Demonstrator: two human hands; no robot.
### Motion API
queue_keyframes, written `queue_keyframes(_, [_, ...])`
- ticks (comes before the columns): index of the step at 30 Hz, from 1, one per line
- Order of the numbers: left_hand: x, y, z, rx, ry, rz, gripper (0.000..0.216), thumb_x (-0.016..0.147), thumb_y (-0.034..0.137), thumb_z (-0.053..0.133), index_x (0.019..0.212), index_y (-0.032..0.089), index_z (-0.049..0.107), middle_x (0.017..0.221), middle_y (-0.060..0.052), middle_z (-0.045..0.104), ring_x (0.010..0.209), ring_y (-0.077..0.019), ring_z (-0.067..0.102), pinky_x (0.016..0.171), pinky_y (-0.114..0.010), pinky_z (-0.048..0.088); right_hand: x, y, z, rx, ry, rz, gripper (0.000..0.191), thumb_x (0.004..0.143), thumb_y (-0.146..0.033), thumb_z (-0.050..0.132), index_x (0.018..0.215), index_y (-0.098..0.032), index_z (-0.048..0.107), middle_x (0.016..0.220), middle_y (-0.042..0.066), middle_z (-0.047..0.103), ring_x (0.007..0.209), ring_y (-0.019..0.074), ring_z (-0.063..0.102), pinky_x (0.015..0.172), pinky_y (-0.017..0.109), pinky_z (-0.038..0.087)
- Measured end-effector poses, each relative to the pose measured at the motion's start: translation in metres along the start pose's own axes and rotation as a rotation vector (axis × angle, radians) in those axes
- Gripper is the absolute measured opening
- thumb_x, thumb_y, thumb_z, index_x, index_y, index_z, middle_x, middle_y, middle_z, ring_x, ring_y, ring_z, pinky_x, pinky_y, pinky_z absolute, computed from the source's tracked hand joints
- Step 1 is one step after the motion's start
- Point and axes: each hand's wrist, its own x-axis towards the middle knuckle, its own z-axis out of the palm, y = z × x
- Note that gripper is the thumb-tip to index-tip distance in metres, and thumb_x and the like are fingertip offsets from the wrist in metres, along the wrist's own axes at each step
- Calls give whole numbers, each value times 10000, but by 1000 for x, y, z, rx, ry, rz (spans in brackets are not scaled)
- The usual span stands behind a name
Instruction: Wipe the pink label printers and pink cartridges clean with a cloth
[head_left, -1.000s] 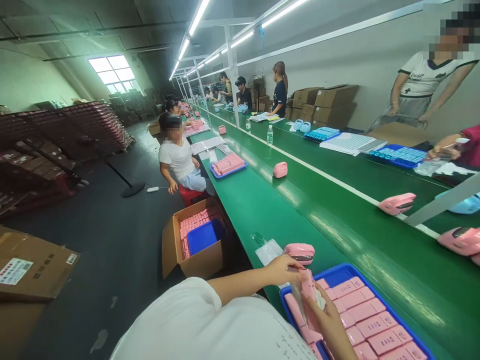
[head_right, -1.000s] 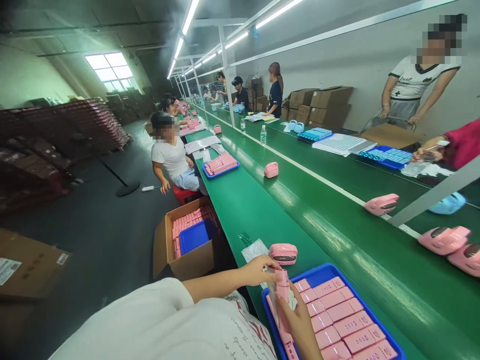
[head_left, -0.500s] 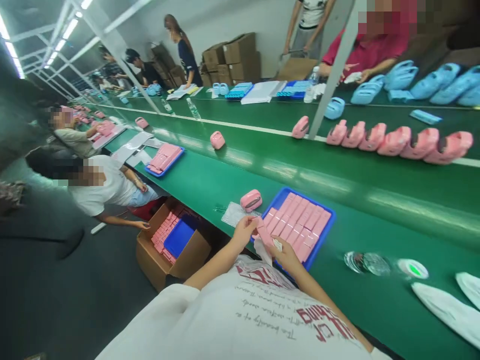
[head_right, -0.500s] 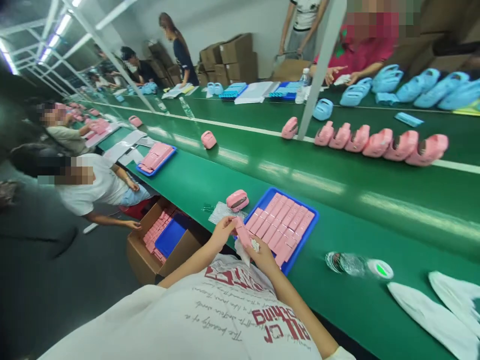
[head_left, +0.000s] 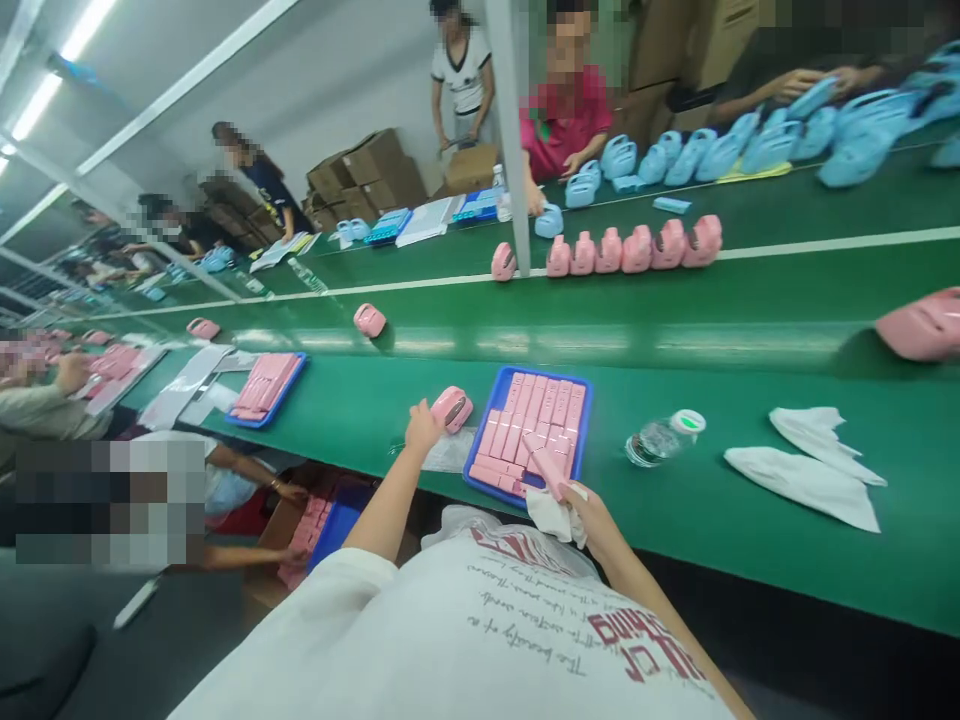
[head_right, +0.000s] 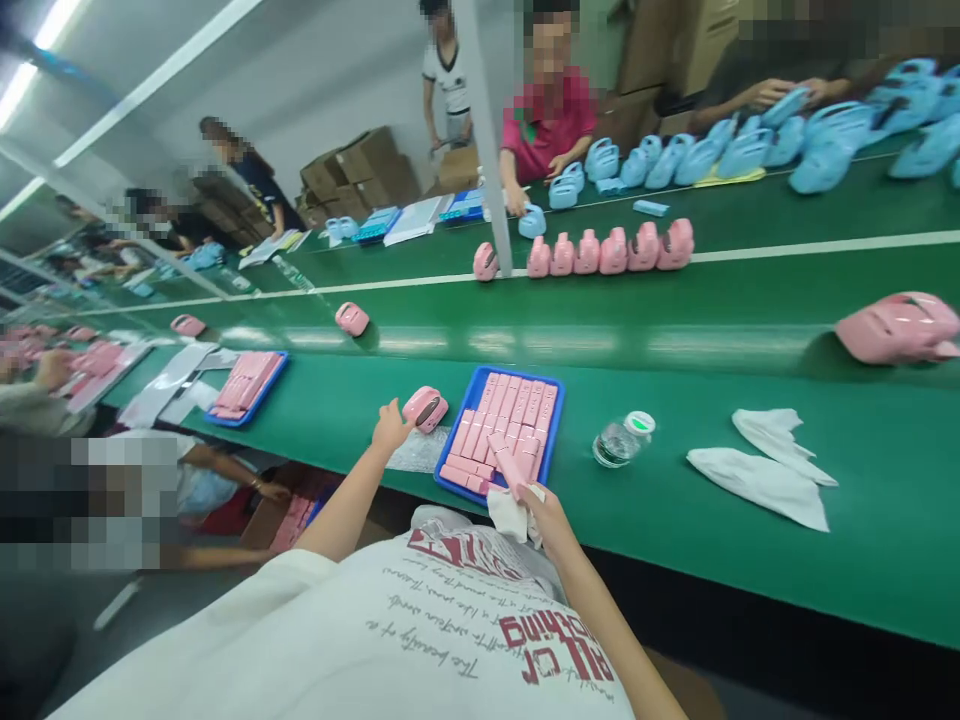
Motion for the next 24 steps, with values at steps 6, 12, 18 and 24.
queue_keyframes(6, [37, -2, 8, 136, -130, -24, 323, 897, 346, 569, 1148, 143, 577, 1148, -82, 603, 1009, -200, 602, 865, -414, 523, -8, 11, -20, 166, 170, -43, 480, 417, -547, 793, 612, -166, 576, 566, 9, 601, 531, 128, 526, 522, 239, 406])
queue_keyframes(12, [60, 21, 12, 37, -168, -30, 378, 897, 374, 563, 1199, 148, 556, 1195, -86, 583, 1034, -221, 597, 865, -419, 527, -7, 9, -21, 236, 264, -103, 498, 436, -579, 782, 603, -169, 553, 544, 6, 579, 506, 132, 531, 498, 246, 410])
queue_keyframes(18, [102, 74, 35, -75, -229, -9, 368, 900, 361, 562, 1200, 149, 553, 1193, -94, 584, 1027, -208, 599, 864, -418, 527, 17, -1, -15, 167, 304, -171, 532, 468, -637, 753, 602, -173, 529, 542, 0, 561, 496, 134, 524, 474, 248, 409])
queue_keyframes(24, [145, 140, 87, -218, -388, 67, 371, 901, 361, 561, 1206, 151, 549, 1196, -97, 582, 1026, -205, 599, 862, -418, 528, 90, -48, 1, -36, 308, -262, 546, 497, -672, 706, 651, -166, 569, 563, 18, 585, 494, 147, 519, 474, 266, 407])
